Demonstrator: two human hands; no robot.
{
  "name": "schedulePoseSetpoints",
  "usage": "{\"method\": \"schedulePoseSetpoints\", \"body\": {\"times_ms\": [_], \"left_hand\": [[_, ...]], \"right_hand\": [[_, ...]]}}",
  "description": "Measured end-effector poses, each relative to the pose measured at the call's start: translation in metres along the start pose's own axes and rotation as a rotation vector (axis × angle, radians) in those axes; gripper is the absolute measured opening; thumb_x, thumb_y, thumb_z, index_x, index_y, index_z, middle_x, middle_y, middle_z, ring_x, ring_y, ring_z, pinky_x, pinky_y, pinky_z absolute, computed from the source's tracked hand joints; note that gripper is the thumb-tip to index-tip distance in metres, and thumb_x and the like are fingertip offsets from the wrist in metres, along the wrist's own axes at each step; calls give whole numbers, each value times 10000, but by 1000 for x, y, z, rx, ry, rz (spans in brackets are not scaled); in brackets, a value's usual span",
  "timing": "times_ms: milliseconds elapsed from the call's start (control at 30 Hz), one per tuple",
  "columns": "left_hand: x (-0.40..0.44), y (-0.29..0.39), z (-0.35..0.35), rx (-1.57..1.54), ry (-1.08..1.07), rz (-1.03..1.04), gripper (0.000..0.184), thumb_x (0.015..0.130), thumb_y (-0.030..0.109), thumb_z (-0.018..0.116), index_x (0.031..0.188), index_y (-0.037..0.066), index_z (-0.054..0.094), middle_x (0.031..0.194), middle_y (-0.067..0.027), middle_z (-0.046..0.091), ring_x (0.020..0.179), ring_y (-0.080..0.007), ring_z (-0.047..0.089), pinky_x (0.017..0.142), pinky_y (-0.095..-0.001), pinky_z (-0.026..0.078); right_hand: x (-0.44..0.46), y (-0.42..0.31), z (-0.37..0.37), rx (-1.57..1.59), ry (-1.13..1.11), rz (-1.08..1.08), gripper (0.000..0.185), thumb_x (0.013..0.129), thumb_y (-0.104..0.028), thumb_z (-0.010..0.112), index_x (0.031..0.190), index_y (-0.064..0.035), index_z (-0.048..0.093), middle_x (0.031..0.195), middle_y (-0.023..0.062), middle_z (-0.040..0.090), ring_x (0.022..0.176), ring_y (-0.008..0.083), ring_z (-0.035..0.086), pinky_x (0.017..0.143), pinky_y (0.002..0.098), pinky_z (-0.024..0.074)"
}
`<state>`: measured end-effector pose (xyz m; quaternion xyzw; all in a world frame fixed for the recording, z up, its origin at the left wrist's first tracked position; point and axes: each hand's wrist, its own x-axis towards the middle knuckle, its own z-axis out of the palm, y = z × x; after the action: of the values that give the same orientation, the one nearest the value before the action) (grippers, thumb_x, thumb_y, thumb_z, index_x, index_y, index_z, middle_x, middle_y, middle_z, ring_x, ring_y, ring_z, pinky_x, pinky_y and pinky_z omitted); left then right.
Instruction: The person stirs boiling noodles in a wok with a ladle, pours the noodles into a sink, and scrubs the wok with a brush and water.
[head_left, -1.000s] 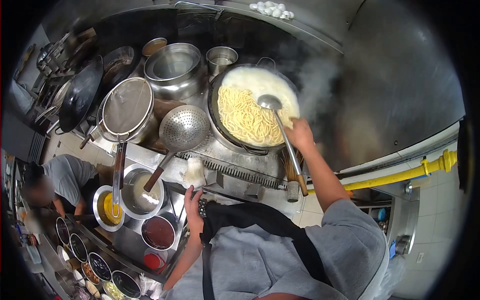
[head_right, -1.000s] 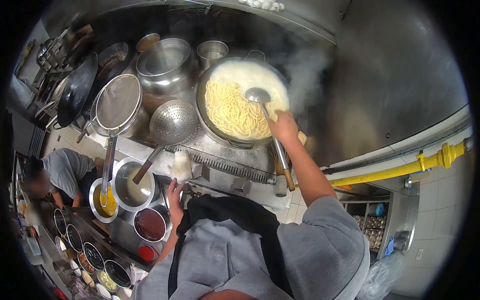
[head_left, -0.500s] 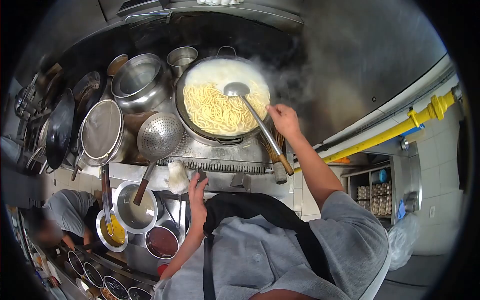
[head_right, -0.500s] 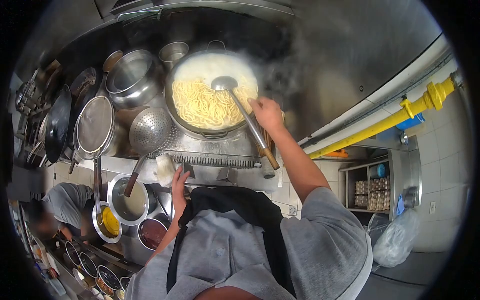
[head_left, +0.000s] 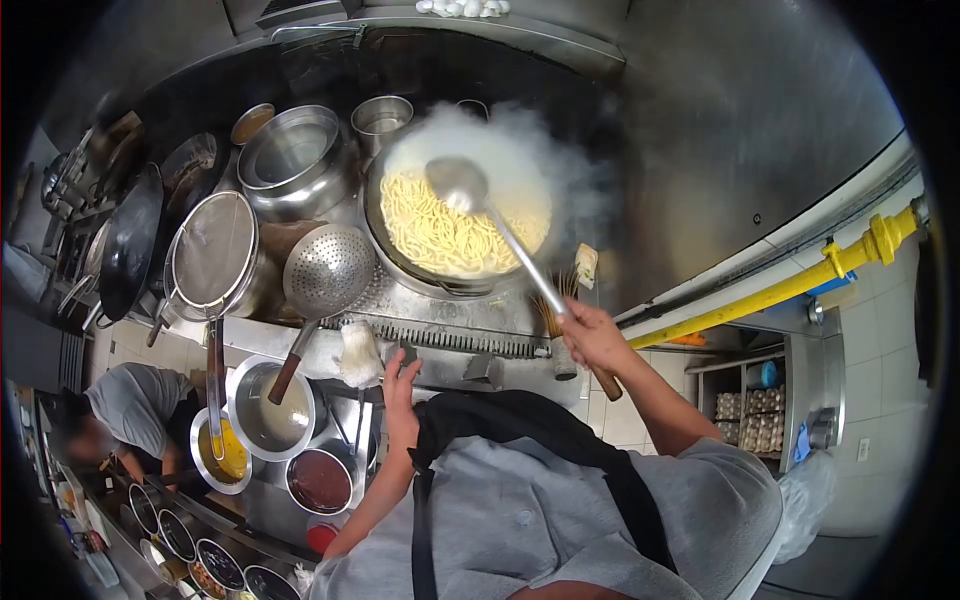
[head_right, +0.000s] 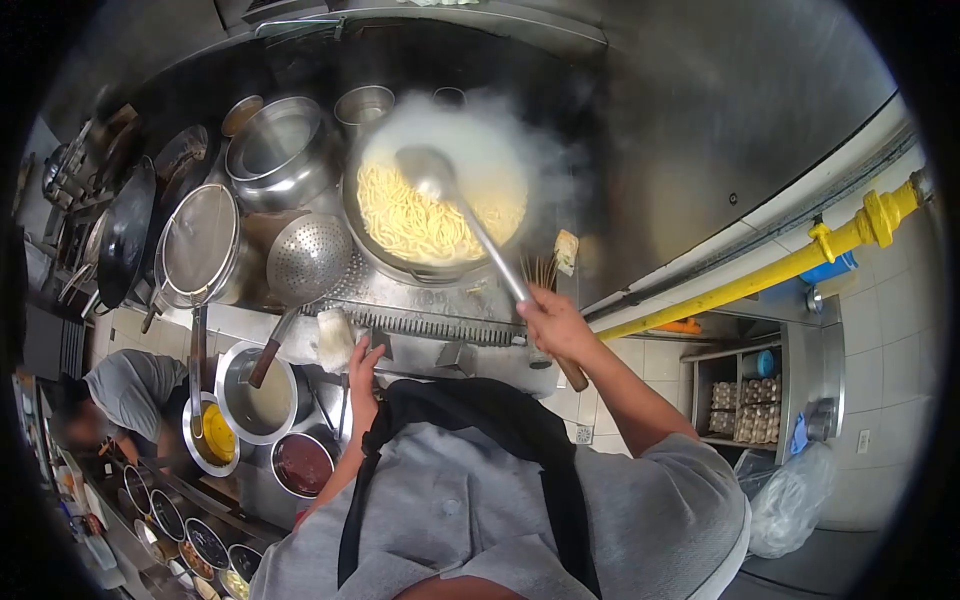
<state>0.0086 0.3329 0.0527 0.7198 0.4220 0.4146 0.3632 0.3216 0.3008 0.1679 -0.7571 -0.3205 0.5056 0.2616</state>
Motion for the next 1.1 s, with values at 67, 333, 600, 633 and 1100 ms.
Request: {"method": "schedulePoseSetpoints", "body": {"times_ms": [67,333,600,633,1100], "left_hand": [[4,-2,4,7,-8,27,594,729,155,745,1271,58,522,1429,-191,382,1323,-366,365,1083,-419,300],[7,-4,12,-33,-4,22,589,716,137,751,1257,53,534,1415,-197,401,1321,-370,375,1081,-421,305],[0,-4,5,-17,29,1,575,732,177,749,1256,61,544,1415,-201,401,1319,-374,377,1075,-419,318],[-2,-3,4,-17,33,-28,569,737,175,745,1257,63,544,1416,-203,400,1319,-374,377,1076,-418,317],[-44,19,-23,41,240,-152,674,752,318,759,1335,113,491,1467,-183,336,1354,-379,329,1092,-428,297]], "right_hand": [[15,14,6,-83,-55,-33,392,938,-259,537,1290,-89,507,831,171,619,733,317,619,750,398,501],[29,39,6,-512,165,-426,525,906,-292,550,1384,-114,432,1168,208,614,1051,390,598,932,426,469],[47,17,-3,-369,123,-438,517,887,-249,607,1348,-56,477,1183,238,601,1109,317,600,950,367,452],[61,29,-5,-406,191,-493,518,889,-247,610,1349,-51,474,1174,229,609,1108,316,600,952,361,448],[104,-59,-25,-388,194,-580,449,890,-27,557,1332,21,495,830,45,597,571,94,460,525,263,408]]}}
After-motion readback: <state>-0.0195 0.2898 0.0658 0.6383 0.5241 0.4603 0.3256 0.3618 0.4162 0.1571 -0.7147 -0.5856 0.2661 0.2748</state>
